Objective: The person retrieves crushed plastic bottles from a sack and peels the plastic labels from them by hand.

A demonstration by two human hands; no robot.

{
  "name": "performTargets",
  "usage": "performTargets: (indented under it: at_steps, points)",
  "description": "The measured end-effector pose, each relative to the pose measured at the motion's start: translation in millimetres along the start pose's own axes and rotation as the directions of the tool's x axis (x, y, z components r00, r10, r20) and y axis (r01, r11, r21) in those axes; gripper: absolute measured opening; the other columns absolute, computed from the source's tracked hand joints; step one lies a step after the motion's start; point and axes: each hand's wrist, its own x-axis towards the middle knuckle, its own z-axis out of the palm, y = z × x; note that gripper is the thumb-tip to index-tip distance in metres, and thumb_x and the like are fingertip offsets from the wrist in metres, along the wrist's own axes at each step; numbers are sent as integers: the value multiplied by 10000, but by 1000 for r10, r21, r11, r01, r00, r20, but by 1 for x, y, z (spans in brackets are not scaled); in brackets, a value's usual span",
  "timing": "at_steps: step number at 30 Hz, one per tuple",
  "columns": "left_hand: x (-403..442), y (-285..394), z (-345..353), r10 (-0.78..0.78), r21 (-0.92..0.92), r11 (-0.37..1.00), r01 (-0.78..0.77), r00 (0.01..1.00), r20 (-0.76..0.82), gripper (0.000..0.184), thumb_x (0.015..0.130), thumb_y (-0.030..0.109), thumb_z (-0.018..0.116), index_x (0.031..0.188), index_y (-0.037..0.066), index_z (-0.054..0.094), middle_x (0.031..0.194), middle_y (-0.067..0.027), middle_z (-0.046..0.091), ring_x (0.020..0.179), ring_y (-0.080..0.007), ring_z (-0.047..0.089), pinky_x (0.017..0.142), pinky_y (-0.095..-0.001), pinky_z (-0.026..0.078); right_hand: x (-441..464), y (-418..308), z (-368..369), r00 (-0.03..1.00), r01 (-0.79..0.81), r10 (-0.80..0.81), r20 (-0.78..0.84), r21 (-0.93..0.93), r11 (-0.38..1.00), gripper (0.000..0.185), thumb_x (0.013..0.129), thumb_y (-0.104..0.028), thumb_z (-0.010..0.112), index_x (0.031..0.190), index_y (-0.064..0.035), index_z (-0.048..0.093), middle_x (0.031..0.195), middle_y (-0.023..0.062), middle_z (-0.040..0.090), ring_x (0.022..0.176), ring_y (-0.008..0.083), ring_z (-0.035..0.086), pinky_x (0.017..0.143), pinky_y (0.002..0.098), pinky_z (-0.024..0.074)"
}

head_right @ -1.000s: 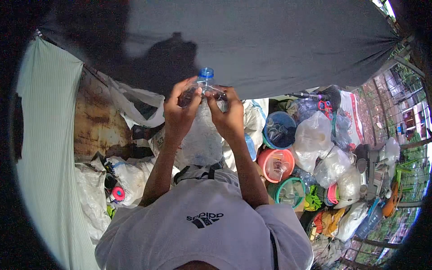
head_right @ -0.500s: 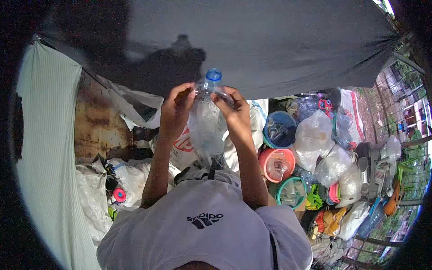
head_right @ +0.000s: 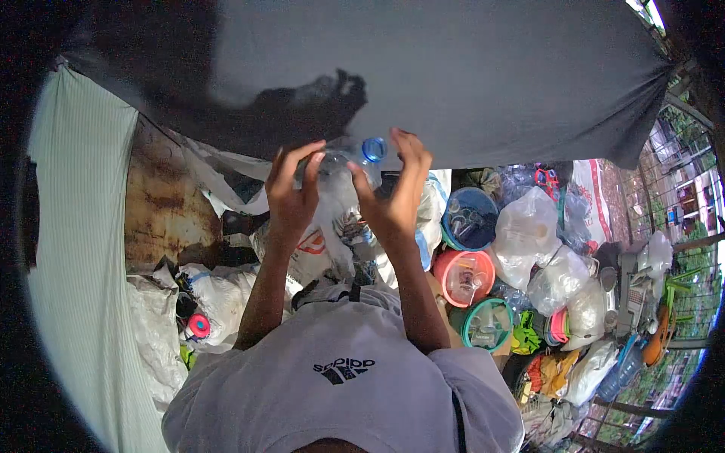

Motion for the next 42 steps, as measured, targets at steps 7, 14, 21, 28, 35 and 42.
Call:
performTargets:
  at_steps: [7,14,21,28,35,42]
  points:
    - [2,19,0,138,124,982,-142,990,39,171,917,41,621,1082,13,657,1060,-101,663,968,-265,635,837,-395,506,7,-9,-11,915,404,-373,157,-367,838,255,821,-138,747,1068,-110,691,1195,43,594,1203,308,509,953,473,380]
    - [4,28,-3,-170,-280,939,197,978,119,224,982,94,582,1165,-21,641,1100,-131,693,978,-221,676,896,-316,528,12,-4,-11,912,409,-360,200,-356,840,224,827,-124,744,1039,-82,684,1153,61,608,1182,323,523,926,470,417]
    - [16,20,-14,-496,-593,485,642,761,419,313,1017,164,559,1226,-61,618,1118,-169,702,1081,-201,659,993,-314,495,10,6,-9,909,412,-365,199,-303,860,226,812,-81,760,1026,-68,686,1117,81,623,1139,349,540,889,461,471]
    - [22,26,-23,-543,-515,497,699,713,444,358,1014,229,549,1191,-71,630,1091,-177,708,1068,-225,664,1013,-351,473,10,3,-10,916,395,-351,196,-280,875,230,812,-80,763,1029,-63,685,1114,90,625,1142,351,533,908,468,472]
    - [21,23,-21,-566,-573,460,679,721,400,320,970,222,630,1100,-67,671,1013,-172,723,965,-204,687,929,-336,501,8,5,-11,920,387,-348,181,-274,880,224,805,-85,771,1015,-64,694,1105,85,627,1124,345,535,913,449,474]
    - [11,15,-21,-528,-460,636,619,784,325,198,931,166,693,1028,-7,694,956,-111,734,903,-157,690,803,-267,518,7,0,-10,912,405,-368,182,-256,878,224,778,-88,791,983,-59,704,1093,78,635,1096,330,545,900,427,475]
